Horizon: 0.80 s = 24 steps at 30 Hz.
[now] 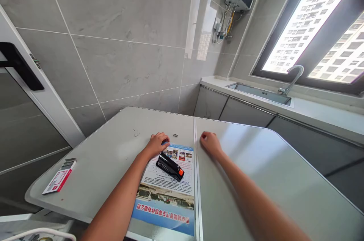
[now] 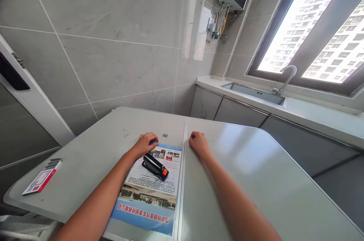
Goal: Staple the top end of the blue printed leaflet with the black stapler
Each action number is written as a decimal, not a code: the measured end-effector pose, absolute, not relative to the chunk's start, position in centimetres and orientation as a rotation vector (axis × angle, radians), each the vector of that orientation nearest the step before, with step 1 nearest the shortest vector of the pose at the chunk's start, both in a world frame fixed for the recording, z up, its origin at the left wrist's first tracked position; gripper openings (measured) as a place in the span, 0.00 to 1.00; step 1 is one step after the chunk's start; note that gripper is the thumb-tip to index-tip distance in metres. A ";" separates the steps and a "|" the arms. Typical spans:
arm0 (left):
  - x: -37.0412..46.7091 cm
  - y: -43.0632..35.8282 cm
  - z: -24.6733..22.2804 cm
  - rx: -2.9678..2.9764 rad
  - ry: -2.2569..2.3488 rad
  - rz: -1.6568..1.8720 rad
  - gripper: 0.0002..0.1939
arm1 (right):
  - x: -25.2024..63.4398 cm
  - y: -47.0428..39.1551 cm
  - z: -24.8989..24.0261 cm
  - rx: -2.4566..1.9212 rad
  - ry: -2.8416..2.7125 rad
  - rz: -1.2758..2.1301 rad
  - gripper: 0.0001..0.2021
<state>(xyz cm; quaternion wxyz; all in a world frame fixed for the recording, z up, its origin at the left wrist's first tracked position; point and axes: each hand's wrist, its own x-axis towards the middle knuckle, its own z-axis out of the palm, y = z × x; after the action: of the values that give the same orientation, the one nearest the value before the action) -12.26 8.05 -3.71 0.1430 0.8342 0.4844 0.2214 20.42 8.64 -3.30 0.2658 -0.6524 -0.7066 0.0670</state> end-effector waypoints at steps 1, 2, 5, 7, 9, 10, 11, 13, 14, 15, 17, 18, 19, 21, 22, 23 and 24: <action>-12.3 8.1 -3.8 2.406 1.400 0.642 0.04 | 23.1 7.6 -3.2 -1.836 -1.882 0.163 0.08; -12.2 8.1 -3.8 2.408 1.401 0.645 0.04 | 25.9 6.5 -3.1 -1.911 -1.856 0.149 0.08; -12.2 8.1 -3.8 2.412 1.400 0.642 0.04 | 34.8 2.4 -3.3 -2.128 -1.734 0.097 0.10; -12.1 8.1 -3.8 2.414 1.403 0.639 0.04 | 40.4 -0.3 -4.1 -2.347 -1.595 0.027 0.11; -12.1 8.1 -3.7 2.418 1.410 0.633 0.04 | 44.8 -2.3 -5.3 -2.468 -1.471 -0.075 0.14; -12.1 8.1 -3.7 2.421 1.416 0.628 0.04 | 46.4 -2.9 -5.9 -2.475 -1.434 -0.059 0.15; -12.1 8.1 -3.7 2.426 1.422 0.620 0.04 | 47.5 -3.3 -6.5 -2.433 -1.440 -0.039 0.16; -12.1 8.1 -3.7 2.434 1.432 0.603 0.04 | 48.6 -3.3 -7.3 -2.343 -1.473 0.060 0.17; -12.1 8.2 -3.8 2.438 1.436 0.596 0.05 | 48.7 -3.1 -7.4 -2.312 -1.479 0.104 0.18; -12.1 8.2 -3.9 2.440 1.439 0.590 0.06 | 48.6 -2.8 -7.5 -2.301 -1.469 0.142 0.18; -12.1 8.4 -4.0 2.450 1.445 0.576 0.07 | 48.4 -2.3 -7.3 -2.306 -1.422 0.180 0.18; -12.1 8.5 -4.1 2.461 1.452 0.565 0.08 | 48.2 -2.2 -7.2 -2.305 -1.402 0.191 0.18; -12.1 8.5 -4.2 2.476 1.458 0.552 0.08 | 48.2 -2.2 -7.2 -2.296 -1.389 0.198 0.18; -12.1 8.6 -4.3 2.505 1.462 0.534 0.08 | 48.2 -2.2 -7.2 -2.265 -1.383 0.208 0.18; -12.1 8.6 -4.3 2.515 1.462 0.532 0.08 | 48.3 -2.3 -7.2 -2.252 -1.386 0.212 0.19; -12.1 8.6 -4.3 2.520 1.462 0.532 0.07 | 48.3 -2.4 -7.3 -2.247 -1.390 0.219 0.19; -12.2 8.6 -4.2 2.523 1.460 0.531 0.07 | 48.4 -2.5 -7.3 -2.249 -1.393 0.229 0.19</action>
<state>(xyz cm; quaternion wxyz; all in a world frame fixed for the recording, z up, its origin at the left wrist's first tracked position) -12.16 8.61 -4.24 0.0892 0.8481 0.4907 0.1786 48.40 -2.47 -7.34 0.2409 -0.8221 -0.5091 0.0836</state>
